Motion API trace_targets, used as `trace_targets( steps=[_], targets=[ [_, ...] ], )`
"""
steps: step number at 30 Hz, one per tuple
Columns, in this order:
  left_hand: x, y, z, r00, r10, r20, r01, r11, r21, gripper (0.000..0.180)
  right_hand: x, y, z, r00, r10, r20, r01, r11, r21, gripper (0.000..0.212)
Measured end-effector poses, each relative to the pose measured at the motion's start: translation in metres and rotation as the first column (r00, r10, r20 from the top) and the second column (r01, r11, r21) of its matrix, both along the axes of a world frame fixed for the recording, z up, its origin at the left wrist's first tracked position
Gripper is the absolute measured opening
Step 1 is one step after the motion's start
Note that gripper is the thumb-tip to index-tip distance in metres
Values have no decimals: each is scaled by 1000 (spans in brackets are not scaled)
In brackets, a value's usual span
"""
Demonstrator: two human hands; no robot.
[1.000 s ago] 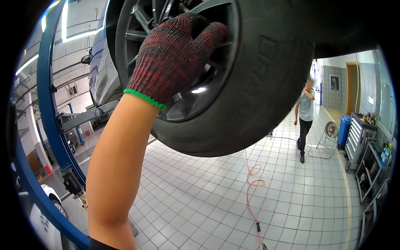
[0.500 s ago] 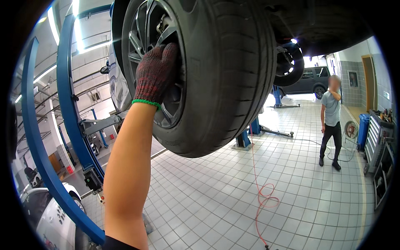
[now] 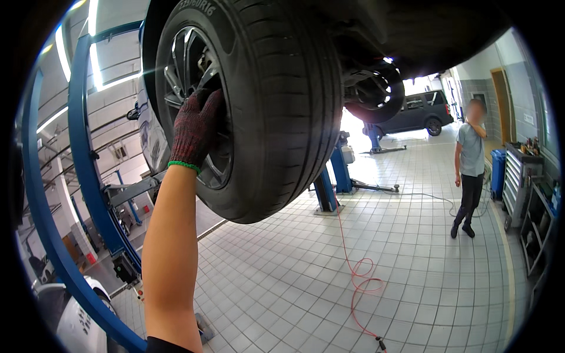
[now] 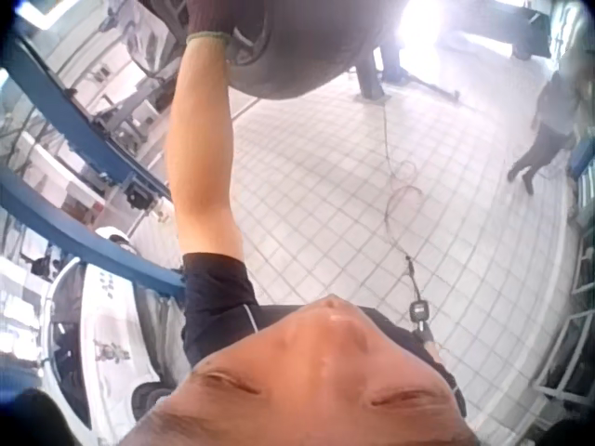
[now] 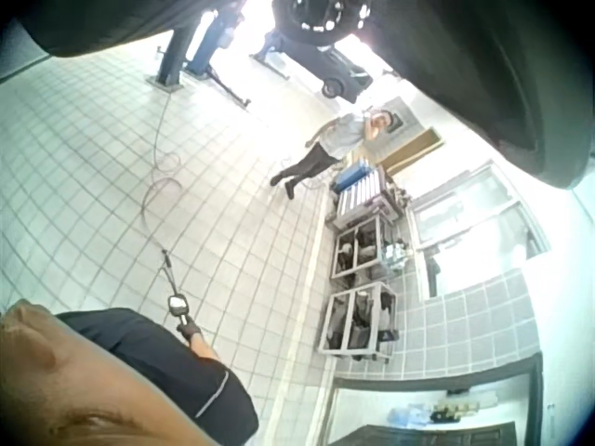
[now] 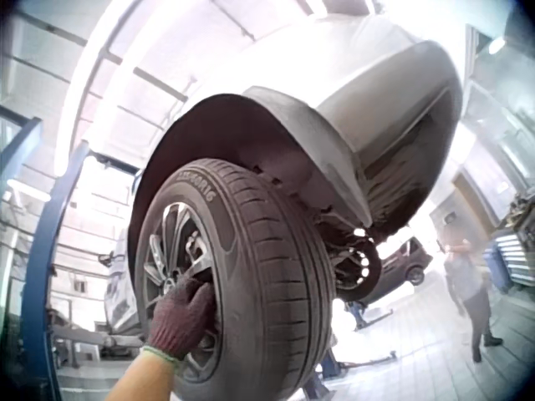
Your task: The person uses a digital tire pressure gauge to check the pressure of a car's tires. They walk around the vehicle, which is elevated on a lift, and attach the gauge to the valve stem of each wheel to read the pressure.
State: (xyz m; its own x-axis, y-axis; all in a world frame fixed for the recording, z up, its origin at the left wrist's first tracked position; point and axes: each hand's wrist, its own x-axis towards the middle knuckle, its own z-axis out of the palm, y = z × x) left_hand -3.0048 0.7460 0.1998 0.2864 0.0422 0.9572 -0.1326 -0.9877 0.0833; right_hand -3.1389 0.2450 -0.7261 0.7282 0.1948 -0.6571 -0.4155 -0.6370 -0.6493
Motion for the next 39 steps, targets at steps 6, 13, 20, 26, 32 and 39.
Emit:
trace_targets(
  steps=[6, 13, 20, 26, 32, 39],
  targets=[
    [13, 19, 13, 973, 207, -100, -205, 978, 27, 55, -58, -12, 20, 995, -101, -18, 100, 994, -46, 67],
    [14, 21, 6, 973, 230, 36, -232, 959, 163, 52, -145, -7, 23, 953, -293, -76, 290, 956, -43, 69],
    [-12, -7, 0, 979, 194, 55, -201, 957, 210, 45, -234, 42, 42, 912, -409, 22, 407, 901, -148, 71],
    [-22, -34, -10, 977, -160, 144, 158, 987, 24, 36, -282, 74, -38, 813, -581, -37, 582, 812, 32, 70],
    [-22, -24, 0, 998, 6, 70, -3, 999, -42, 43, -313, 71, -39, 833, -554, 7, 553, 831, -55, 71],
    [1, 13, 6, 993, -111, -50, 116, 985, 129, 45, -283, 38, 48, 861, -496, -111, 475, 863, -172, 87]
  ],
)
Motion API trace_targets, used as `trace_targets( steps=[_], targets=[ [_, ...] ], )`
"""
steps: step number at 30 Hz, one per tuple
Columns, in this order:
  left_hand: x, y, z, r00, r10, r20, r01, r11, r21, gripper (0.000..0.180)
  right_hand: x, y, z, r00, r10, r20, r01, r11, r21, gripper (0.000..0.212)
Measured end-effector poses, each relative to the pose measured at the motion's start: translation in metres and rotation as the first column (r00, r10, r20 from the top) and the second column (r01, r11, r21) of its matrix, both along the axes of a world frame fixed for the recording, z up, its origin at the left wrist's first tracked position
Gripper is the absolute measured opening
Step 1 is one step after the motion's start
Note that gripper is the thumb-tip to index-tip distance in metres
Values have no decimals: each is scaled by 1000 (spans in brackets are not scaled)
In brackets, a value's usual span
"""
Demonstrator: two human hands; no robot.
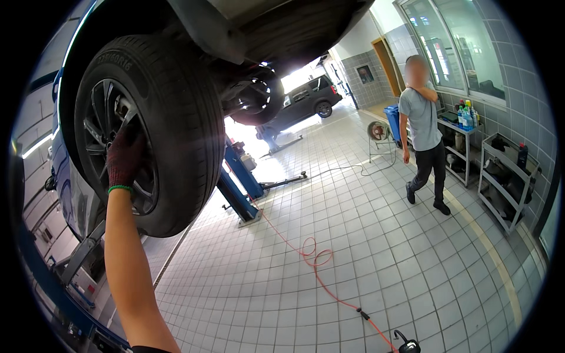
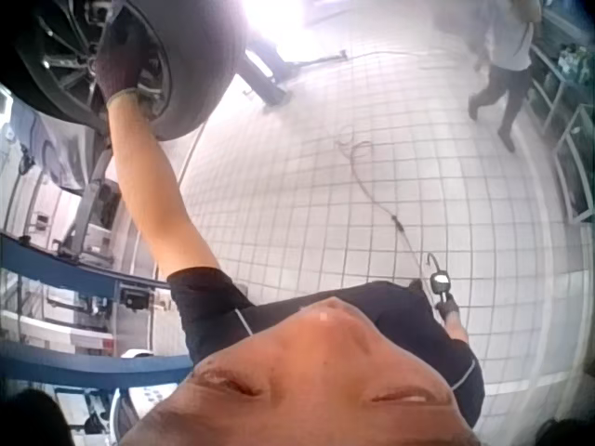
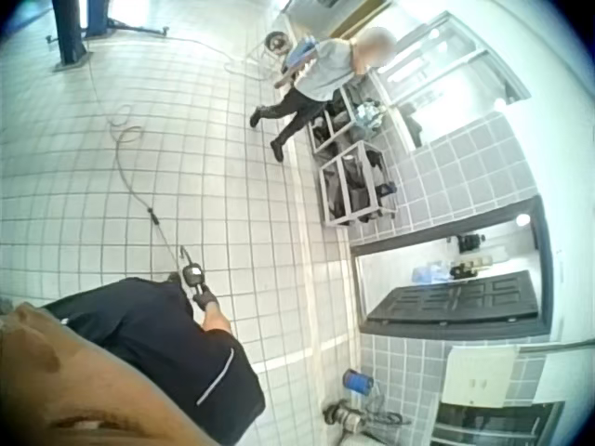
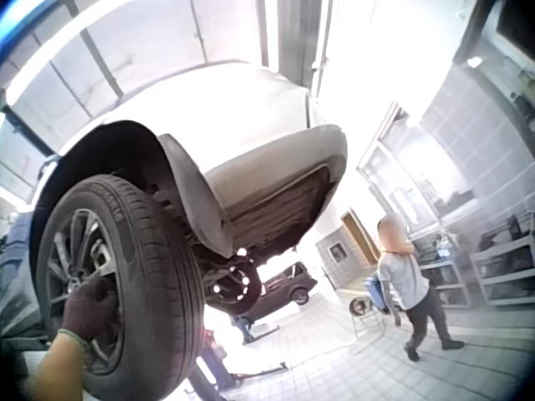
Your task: The person uses a digital tire pressure gauge to check the pressure of a car's tires. They walk around the vehicle, which is elevated on a lift, and attach the gauge to the valve stem of each wheel to read the pressure.
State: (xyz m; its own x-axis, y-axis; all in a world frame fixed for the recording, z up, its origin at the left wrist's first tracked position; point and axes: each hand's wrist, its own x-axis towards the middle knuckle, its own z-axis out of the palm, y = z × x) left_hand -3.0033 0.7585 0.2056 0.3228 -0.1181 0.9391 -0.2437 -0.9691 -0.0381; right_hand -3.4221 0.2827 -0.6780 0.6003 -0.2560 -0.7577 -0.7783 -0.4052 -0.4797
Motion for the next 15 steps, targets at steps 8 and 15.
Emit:
trace_targets(
  steps=[8, 15],
  targets=[
    [-17, -23, 17, 943, 320, -91, -322, 947, -10, 55, 35, -23, -24, 999, -9, 50, 9, 1000, 4, 74],
    [-2, -29, 2, 955, 249, 162, -192, 934, -302, 59, 40, -25, -31, 995, -59, 84, 48, 991, 122, 60]
  ],
)
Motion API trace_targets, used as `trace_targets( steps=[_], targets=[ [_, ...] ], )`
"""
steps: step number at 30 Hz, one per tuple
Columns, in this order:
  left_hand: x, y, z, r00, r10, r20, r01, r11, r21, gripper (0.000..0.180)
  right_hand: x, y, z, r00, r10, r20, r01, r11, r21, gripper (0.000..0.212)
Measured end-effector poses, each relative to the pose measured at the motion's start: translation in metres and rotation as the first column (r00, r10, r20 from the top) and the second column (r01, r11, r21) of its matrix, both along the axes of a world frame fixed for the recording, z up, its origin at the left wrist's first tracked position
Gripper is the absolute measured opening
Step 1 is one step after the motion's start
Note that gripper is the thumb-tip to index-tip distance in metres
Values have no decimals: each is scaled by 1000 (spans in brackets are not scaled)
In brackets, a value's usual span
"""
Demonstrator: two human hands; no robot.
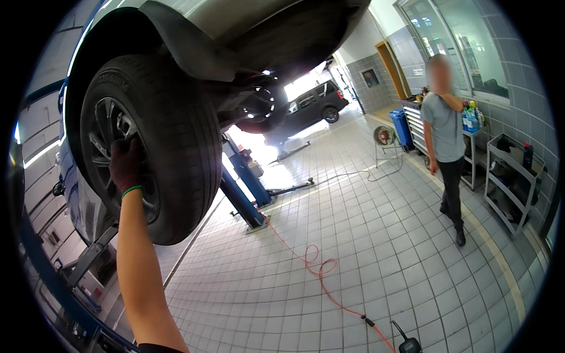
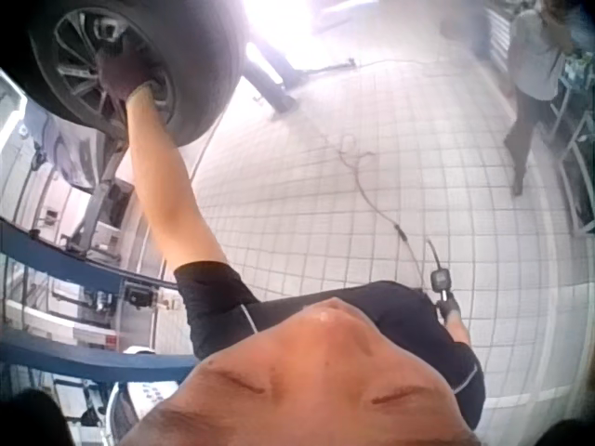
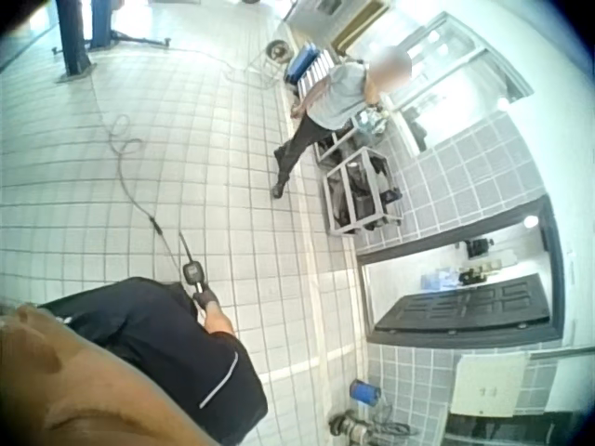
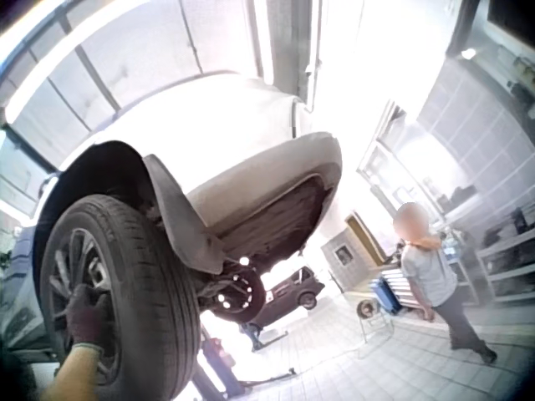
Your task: The person uses a digital tire pressure gauge to check the pressure of a car's tires. They walk around the vehicle, which is elevated on a lift, and attach the gauge to the valve stem of each wheel to read the pressure.
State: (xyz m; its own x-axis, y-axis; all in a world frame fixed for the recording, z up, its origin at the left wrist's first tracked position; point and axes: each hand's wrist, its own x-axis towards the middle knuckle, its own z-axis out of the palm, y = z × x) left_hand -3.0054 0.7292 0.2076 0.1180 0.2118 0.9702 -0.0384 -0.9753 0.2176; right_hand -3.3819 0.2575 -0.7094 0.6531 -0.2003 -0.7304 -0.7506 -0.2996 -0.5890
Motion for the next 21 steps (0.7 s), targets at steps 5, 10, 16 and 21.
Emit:
trace_targets(
  steps=[5, 10, 16, 21],
  targets=[
    [11, 21, 2, 1000, -25, 13, 23, 988, 151, 57, -13, -14, -14, 993, 74, 96, -65, 994, -87, 68],
    [-13, 13, -8, 957, -216, -193, 254, 947, 198, 43, -18, -36, 6, 990, 143, -17, -144, 988, -51, 84],
    [-16, 36, 3, 949, -158, -273, 208, 964, 165, 42, 5, -41, -39, 983, 181, 8, -180, 980, -80, 79],
    [-18, 4, -9, 995, 24, -95, 13, 930, 368, 31, 25, -35, -37, 988, 152, 34, -151, 988, -34, 74]
  ],
)
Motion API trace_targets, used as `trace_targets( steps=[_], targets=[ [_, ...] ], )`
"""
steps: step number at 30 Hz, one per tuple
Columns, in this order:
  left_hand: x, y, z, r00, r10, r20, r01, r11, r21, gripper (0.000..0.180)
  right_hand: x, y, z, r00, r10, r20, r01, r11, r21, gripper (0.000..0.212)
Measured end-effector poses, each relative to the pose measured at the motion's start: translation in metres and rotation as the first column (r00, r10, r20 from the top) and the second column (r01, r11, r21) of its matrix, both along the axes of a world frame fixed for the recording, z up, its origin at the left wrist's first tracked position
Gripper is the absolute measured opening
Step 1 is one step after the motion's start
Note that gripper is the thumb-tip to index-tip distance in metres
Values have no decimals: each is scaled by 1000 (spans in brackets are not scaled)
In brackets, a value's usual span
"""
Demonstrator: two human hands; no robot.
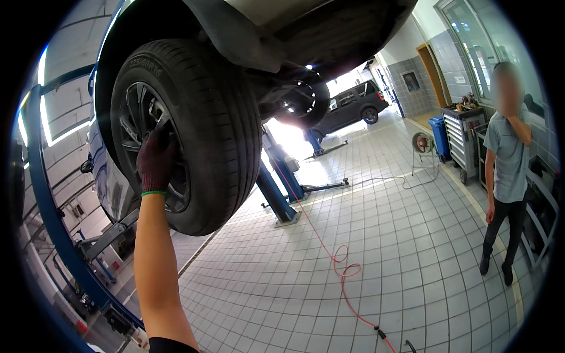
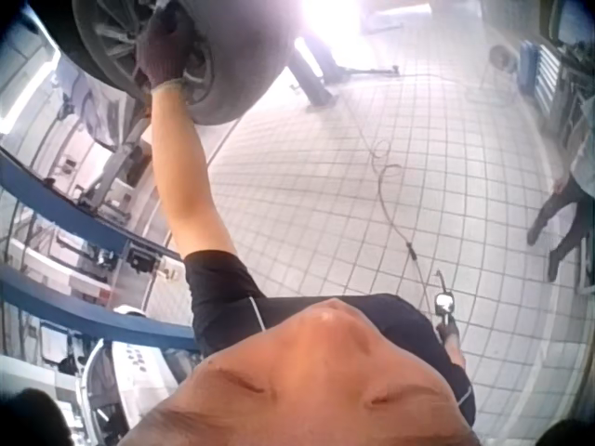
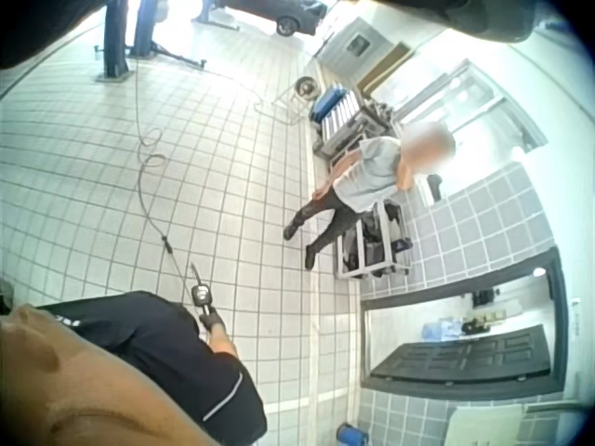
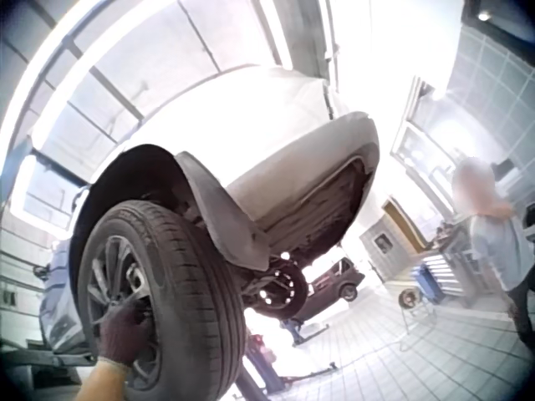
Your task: The person uses a digital tire pressure gauge to check the pressure of a car's tires. They walk around the vehicle, which is elevated on a lift, and attach the gauge to the valve stem of each wheel to read the pressure.
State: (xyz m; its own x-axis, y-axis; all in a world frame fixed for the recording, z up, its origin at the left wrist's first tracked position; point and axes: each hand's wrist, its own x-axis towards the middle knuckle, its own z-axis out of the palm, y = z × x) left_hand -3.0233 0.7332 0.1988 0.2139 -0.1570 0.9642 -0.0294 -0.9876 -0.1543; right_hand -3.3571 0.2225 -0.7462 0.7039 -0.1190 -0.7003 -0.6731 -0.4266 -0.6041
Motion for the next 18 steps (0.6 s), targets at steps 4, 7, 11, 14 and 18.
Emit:
trace_targets(
  steps=[4, 7, 11, 14, 18],
  targets=[
    [27, 26, 6, 981, -141, 131, 111, 971, 211, 25, 22, 13, 11, 997, 70, -37, -72, 995, -64, 73],
    [23, 18, 5, 987, -138, 87, 128, 985, 113, 25, 17, 12, -14, 999, 14, 50, -11, 999, -48, 73],
    [27, 23, 7, 964, -265, -1, 265, 964, -33, 29, 16, 17, 8, 999, 24, 38, -20, 996, -86, 74],
    [34, 35, 6, 973, -231, 11, 231, 973, 20, 27, 21, 20, 58, 996, -34, -81, 34, 999, -8, 75],
    [33, 47, 11, 979, -206, -7, 205, 971, 120, 27, 26, 8, 56, 996, 51, -76, -54, 998, -43, 75]
  ],
)
